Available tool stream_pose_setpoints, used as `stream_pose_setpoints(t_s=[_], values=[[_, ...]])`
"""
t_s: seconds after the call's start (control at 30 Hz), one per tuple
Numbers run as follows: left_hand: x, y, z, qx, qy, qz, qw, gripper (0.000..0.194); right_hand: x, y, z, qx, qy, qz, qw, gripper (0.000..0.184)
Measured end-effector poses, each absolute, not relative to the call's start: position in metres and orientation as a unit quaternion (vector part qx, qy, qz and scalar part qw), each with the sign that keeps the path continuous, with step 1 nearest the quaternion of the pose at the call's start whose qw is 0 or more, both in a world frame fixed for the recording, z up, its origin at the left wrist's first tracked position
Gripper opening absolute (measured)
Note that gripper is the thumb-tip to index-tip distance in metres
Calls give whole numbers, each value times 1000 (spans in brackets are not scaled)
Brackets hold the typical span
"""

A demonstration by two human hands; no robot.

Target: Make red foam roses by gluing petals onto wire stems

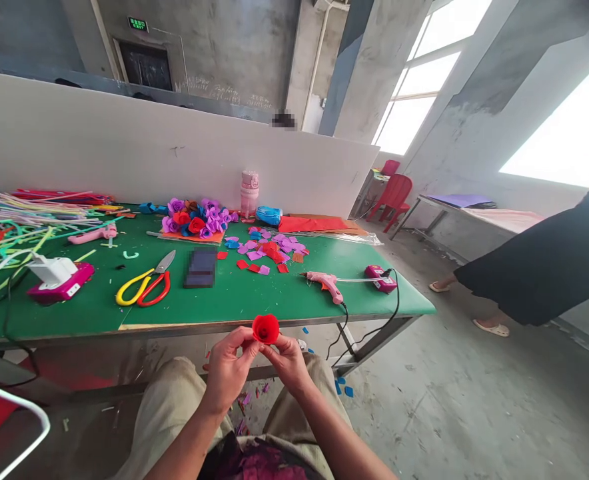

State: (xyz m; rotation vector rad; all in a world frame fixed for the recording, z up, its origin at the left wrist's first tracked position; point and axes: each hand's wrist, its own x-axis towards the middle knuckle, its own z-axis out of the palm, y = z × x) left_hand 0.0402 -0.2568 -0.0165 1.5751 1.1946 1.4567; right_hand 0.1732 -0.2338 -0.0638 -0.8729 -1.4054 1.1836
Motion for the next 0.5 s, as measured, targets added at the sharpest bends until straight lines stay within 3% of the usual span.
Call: stream_pose_setpoints(t_s=[0.2, 0.5], values=[[43, -256, -19, 561, 464, 569, 383, 15, 169, -239, -65, -410, -586, 449, 535, 16], [48, -253, -23, 492, 456, 583, 458, 20, 160, -247, -56, -406, -574, 481, 523, 21]])
